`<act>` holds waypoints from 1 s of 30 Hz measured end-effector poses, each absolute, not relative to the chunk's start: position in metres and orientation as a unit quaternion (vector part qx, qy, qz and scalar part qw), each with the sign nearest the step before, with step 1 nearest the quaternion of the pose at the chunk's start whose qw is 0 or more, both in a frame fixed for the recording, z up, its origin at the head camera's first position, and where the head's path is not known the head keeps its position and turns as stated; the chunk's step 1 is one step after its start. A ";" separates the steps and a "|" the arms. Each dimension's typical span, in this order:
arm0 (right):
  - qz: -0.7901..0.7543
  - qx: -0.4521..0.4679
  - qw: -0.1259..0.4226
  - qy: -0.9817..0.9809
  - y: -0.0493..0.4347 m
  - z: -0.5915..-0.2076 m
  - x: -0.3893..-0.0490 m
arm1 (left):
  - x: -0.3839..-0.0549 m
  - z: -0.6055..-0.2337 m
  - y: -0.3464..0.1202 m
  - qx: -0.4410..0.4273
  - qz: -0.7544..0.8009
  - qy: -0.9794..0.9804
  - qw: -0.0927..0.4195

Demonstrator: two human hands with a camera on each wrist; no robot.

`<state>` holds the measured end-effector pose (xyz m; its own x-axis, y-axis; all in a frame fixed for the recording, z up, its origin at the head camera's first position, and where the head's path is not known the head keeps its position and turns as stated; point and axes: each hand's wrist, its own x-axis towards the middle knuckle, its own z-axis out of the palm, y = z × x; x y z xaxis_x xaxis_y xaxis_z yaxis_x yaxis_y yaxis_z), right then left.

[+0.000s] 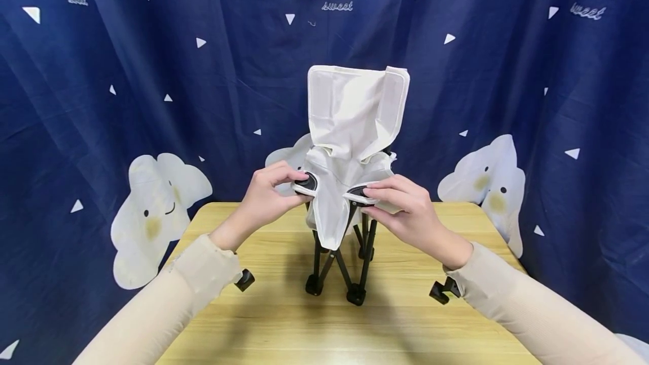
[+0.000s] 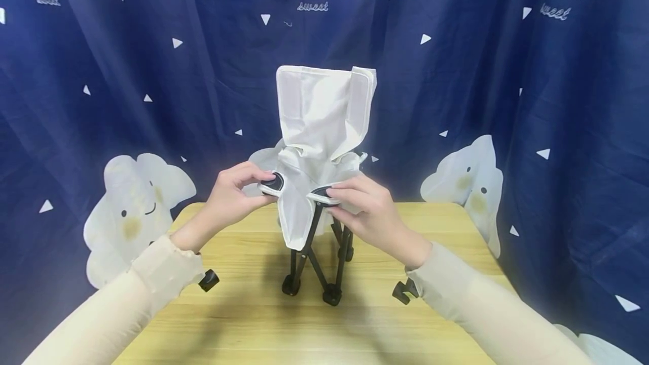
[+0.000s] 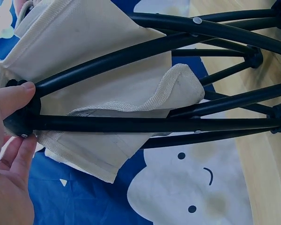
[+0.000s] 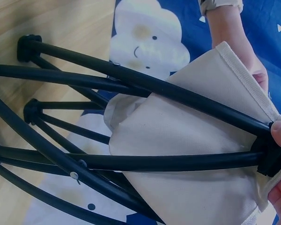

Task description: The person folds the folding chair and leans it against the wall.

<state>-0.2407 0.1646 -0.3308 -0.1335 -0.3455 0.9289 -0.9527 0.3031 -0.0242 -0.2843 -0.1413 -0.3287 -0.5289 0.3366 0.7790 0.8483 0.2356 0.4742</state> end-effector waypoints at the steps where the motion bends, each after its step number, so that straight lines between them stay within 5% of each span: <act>1: 0.338 0.483 0.448 -0.672 0.164 -0.331 -0.241 | -0.285 -0.329 -0.141 -0.402 -0.470 -0.737 0.273; 30: 0.355 0.471 0.437 -0.679 0.153 -0.327 -0.247 | -0.284 -0.326 -0.128 -0.403 -0.467 -0.735 0.280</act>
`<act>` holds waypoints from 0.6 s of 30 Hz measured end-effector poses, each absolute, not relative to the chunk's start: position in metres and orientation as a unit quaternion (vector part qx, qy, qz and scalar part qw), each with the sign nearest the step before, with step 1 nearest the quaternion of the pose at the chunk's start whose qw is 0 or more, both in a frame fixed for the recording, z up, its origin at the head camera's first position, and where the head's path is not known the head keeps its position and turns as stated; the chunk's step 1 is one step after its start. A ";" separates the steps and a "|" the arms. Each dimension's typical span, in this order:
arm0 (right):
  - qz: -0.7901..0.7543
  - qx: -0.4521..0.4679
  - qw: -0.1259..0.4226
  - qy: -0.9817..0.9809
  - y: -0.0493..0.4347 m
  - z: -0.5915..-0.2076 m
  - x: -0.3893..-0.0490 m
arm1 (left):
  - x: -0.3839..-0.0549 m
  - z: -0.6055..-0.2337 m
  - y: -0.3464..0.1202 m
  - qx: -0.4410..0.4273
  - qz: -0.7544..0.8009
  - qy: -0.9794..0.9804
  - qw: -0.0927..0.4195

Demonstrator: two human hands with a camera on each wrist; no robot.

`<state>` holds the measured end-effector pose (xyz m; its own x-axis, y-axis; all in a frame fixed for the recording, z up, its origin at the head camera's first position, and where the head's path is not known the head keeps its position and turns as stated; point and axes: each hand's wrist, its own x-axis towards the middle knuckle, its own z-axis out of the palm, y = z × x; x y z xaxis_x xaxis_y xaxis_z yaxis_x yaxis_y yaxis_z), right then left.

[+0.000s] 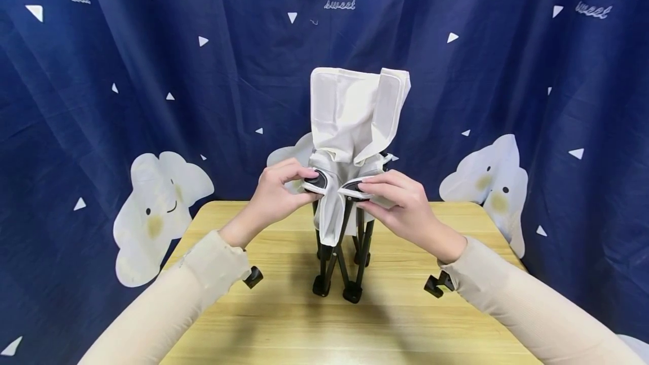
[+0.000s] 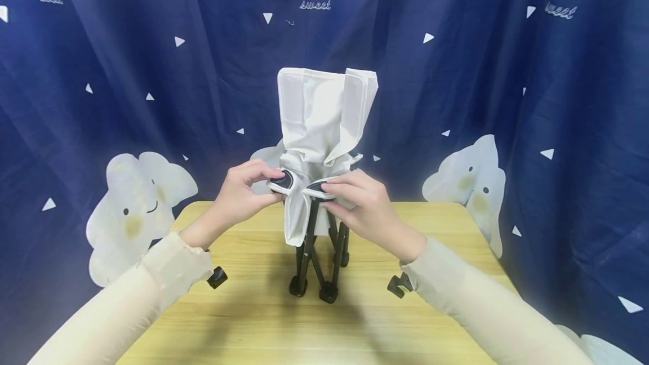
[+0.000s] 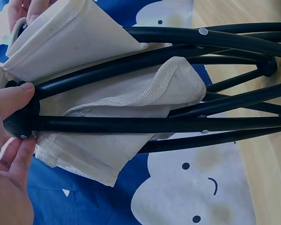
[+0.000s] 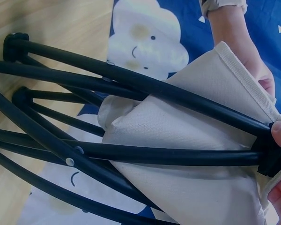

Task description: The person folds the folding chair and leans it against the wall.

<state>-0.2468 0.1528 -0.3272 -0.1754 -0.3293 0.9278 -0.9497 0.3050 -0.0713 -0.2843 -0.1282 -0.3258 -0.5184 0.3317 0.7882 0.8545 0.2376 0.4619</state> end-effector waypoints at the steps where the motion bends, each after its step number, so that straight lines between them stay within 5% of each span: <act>1: 0.355 0.469 0.436 -0.681 0.153 -0.327 -0.247 | -0.284 -0.326 -0.128 -0.402 -0.466 -0.736 0.281; 18: 0.356 0.466 0.434 -0.684 0.149 -0.327 -0.249 | -0.284 -0.326 -0.123 -0.411 -0.477 -0.727 0.274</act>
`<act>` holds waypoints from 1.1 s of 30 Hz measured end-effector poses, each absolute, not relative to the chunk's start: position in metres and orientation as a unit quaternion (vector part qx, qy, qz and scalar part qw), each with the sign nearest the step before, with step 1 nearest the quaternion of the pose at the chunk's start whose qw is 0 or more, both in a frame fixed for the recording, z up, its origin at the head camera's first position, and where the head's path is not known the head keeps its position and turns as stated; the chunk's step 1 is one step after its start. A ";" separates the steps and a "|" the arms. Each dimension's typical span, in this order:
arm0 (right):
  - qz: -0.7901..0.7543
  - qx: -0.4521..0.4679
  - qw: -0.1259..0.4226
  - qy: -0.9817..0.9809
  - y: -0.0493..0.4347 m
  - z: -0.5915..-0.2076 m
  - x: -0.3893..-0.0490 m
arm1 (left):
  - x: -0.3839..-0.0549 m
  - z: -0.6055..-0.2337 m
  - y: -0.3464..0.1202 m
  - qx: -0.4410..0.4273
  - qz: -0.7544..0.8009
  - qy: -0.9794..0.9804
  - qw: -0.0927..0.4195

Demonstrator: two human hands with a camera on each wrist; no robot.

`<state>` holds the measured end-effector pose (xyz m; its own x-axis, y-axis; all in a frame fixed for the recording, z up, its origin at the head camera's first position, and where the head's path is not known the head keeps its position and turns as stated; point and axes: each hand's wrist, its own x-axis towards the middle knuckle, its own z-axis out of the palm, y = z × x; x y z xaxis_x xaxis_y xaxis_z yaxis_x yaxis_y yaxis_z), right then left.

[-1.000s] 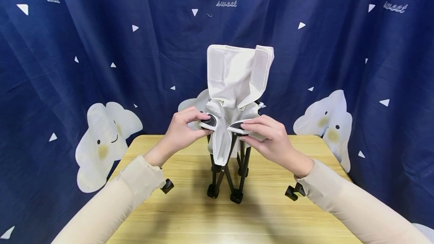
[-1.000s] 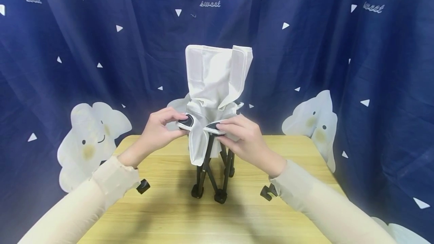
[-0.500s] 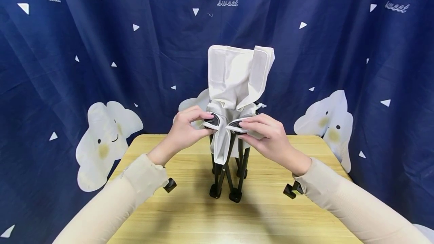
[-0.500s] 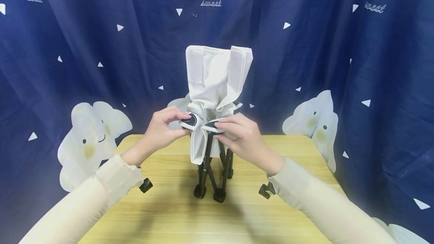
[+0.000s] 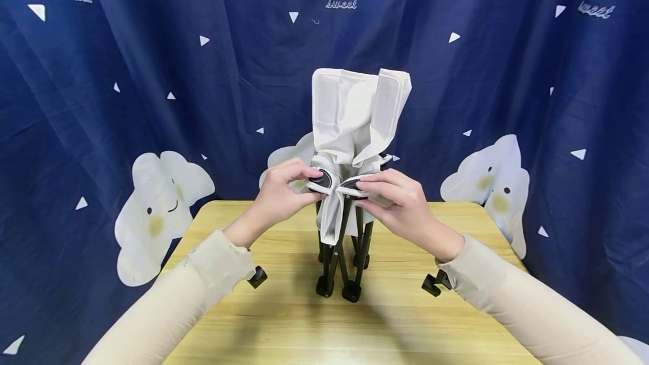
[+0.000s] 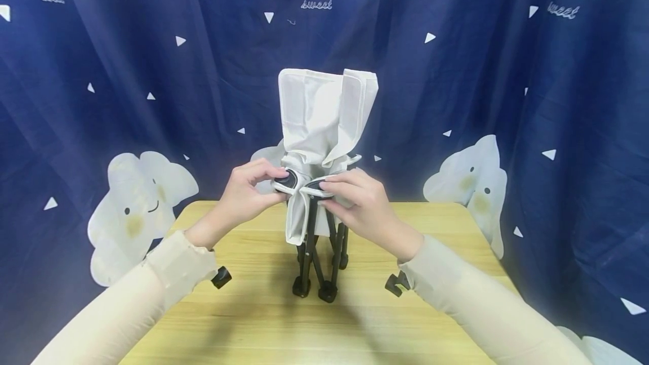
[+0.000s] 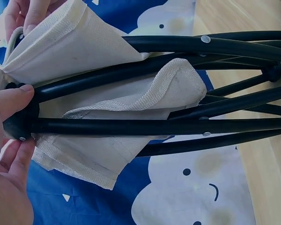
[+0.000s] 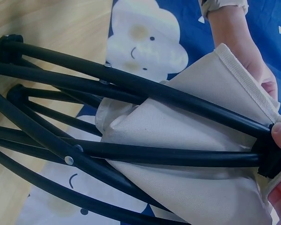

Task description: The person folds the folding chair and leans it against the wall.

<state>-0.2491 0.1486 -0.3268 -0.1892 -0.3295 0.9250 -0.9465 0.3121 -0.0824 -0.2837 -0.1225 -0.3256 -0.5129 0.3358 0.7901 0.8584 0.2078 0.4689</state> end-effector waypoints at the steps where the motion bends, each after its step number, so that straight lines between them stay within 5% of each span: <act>1: 0.355 0.466 0.434 -0.684 0.148 -0.327 -0.249 | -0.284 -0.326 -0.122 -0.411 -0.477 -0.727 0.275; 33: 0.349 0.453 0.459 -0.681 0.146 -0.330 -0.255 | -0.288 -0.326 -0.111 -0.422 -0.490 -0.712 0.272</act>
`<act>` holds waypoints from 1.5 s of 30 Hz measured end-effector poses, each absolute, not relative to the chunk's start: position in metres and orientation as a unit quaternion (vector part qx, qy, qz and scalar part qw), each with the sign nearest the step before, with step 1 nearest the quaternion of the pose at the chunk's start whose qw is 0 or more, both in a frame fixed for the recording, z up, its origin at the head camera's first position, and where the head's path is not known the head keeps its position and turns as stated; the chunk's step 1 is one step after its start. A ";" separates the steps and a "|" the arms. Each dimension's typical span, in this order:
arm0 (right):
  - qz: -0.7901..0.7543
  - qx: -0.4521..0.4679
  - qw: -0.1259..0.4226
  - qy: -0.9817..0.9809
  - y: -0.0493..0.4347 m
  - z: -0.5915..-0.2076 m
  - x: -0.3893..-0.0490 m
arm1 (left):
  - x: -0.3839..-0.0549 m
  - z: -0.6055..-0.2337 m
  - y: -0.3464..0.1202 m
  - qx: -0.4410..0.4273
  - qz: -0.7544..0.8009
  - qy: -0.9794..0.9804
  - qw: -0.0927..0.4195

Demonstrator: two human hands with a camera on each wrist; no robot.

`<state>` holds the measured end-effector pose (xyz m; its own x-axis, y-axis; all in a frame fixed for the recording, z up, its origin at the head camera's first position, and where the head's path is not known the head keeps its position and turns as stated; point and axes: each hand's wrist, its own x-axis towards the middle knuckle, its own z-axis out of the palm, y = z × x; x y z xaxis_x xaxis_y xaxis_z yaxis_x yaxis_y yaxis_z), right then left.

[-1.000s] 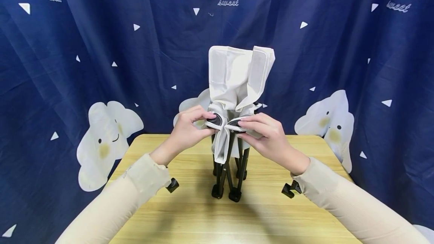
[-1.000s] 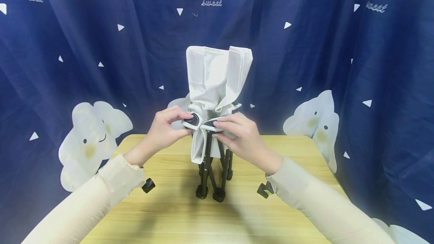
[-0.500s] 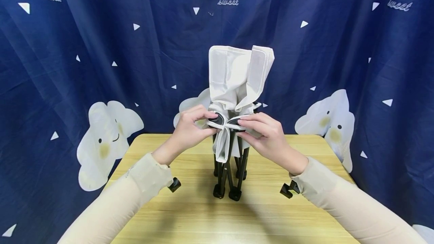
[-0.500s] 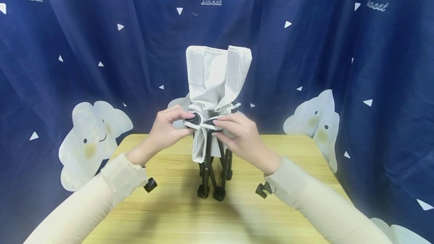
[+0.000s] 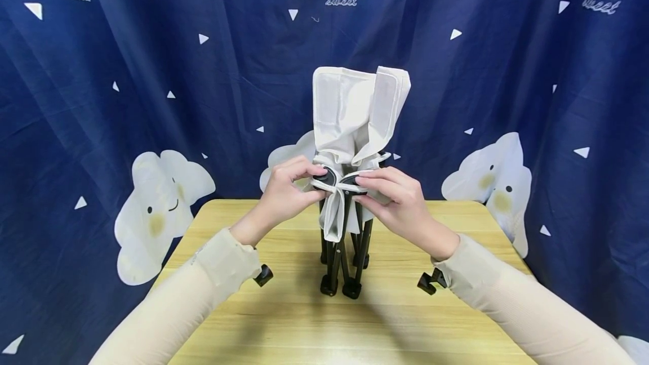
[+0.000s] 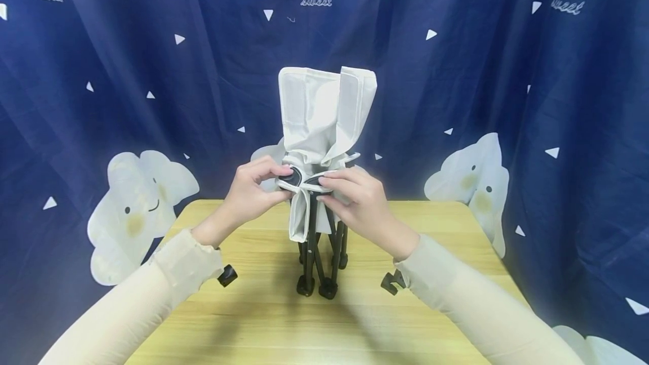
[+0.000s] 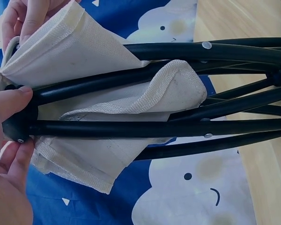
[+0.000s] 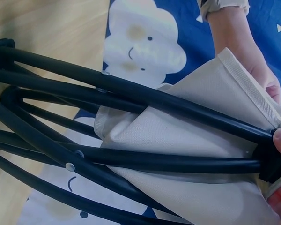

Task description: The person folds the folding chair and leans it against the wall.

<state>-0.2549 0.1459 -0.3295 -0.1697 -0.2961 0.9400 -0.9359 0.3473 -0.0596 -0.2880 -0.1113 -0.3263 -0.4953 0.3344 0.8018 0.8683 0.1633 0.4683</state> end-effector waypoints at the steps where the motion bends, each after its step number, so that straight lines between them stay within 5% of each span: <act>1: 0.353 0.452 0.455 -0.681 0.146 -0.329 -0.254 | -0.288 -0.326 -0.111 -0.423 -0.492 -0.711 0.270; 45: 0.328 0.460 0.419 -0.712 0.162 -0.318 -0.249 | -0.288 -0.327 -0.127 -0.408 -0.449 -0.744 0.279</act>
